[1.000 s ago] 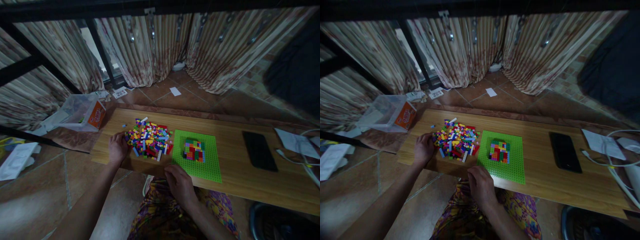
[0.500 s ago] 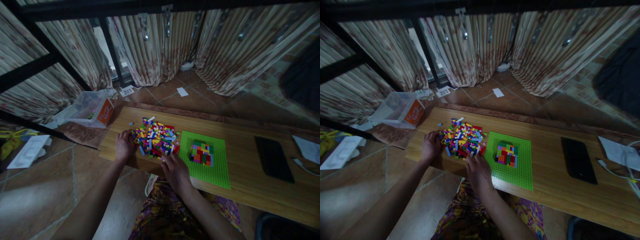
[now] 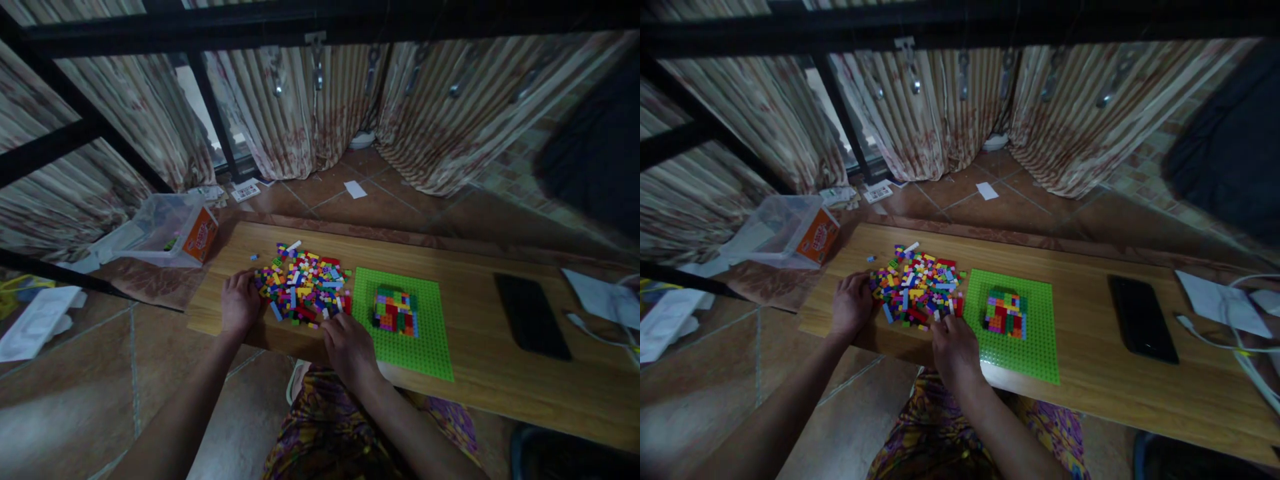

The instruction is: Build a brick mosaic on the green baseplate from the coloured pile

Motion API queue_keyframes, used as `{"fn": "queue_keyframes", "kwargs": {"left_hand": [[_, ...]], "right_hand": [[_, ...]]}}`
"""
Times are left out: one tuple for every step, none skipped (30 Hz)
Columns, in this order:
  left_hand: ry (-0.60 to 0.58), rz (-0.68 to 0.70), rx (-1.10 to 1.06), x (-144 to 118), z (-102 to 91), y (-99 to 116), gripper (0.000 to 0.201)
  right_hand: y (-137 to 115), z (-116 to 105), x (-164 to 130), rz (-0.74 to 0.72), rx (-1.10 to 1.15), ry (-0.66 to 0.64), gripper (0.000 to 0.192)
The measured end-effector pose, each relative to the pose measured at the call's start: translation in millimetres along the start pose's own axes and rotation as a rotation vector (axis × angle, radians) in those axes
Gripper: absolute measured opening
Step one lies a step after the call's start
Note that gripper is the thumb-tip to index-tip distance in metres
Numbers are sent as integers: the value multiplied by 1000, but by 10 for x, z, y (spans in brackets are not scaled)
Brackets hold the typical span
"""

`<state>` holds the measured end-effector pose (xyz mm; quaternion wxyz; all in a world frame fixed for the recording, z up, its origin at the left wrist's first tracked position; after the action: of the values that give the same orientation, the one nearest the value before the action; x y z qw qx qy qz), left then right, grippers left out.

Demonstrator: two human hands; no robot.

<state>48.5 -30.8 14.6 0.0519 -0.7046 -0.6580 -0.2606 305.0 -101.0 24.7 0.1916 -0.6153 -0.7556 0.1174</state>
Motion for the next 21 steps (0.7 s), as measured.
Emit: {"fn": "queue_keyframes", "kwargs": {"left_hand": [[2, 8, 3, 3, -1, -3, 29], [5, 16, 6, 6, -2, -6, 29], [6, 21, 10, 10, -2, -10, 29], [6, 26, 13, 12, -3, -13, 29], [5, 29, 16, 15, -3, -17, 29], [2, 30, 17, 17, -2, -21, 28], [-1, 32, 16, 19, 0, -26, 28], [-5, 35, 16, 21, 2, -30, 28], [-7, 38, 17, 22, 4, -33, 28], [-10, 43, 19, 24, 7, -36, 28], [-11, 45, 23, 26, 9, -38, 29], [-10, 45, 27, 28, 11, -39, 29], [-6, 45, 29, 29, 10, -38, 29], [-2, 45, 28, 31, 9, -36, 29], [2, 45, 27, 32, 7, -32, 29], [5, 46, 26, 34, 3, -28, 28], [7, 47, 24, 35, 0, -22, 28], [7, 47, 24, 36, -4, -18, 28], [6, 45, 24, 36, -8, -15, 28], [4, 43, 23, 37, -11, -14, 28], [2, 41, 21, 37, -13, -14, 28]], "right_hand": [[-4, -6, -2, 2, 24, 6, 23], [-8, -17, -6, 6, 53, 9, 25], [-10, -31, -12, 15, 87, 9, 27], [-10, -47, -21, 25, 126, 4, 30], [-8, -67, -34, 37, 167, -1, 33], [-2, -90, -51, 51, 209, -3, 35], [9, -116, -71, 65, 252, 0, 37], [26, -145, -94, 77, 295, 4, 37], [50, -178, -119, 88, 335, 12, 36], [83, -214, -144, 101, 369, 21, 35], [125, -253, -169, 121, 394, 31, 34], [175, -293, -193, 144, 410, 39, 32], [231, -337, -216, 171, 417, 50, 31], [290, -383, -238, 202, 418, 61, 30], [351, -431, -259, 232, 420, 73, 29], [411, -481, -280, 258, 426, 84, 28], [469, -531, -301, 281, 436, 95, 27], [525, -578, -322, 300, 447, 104, 27], [582, -622, -343, 318, 455, 114, 28], [641, -662, -364, 336, 457, 126, 28], [703, -696, -384, 354, 456, 141, 28]]}}
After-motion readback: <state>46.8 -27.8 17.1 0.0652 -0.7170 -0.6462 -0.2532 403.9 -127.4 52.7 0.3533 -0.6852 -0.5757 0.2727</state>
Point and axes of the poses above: each hand's wrist, its own x-axis towards the middle knuckle, its own z-axis out of the palm, y = z × x, the point moved 3 cm from there along x, towards the middle knuckle, and after that the axes turned 10 degrees about z, right-handed, at the moved point
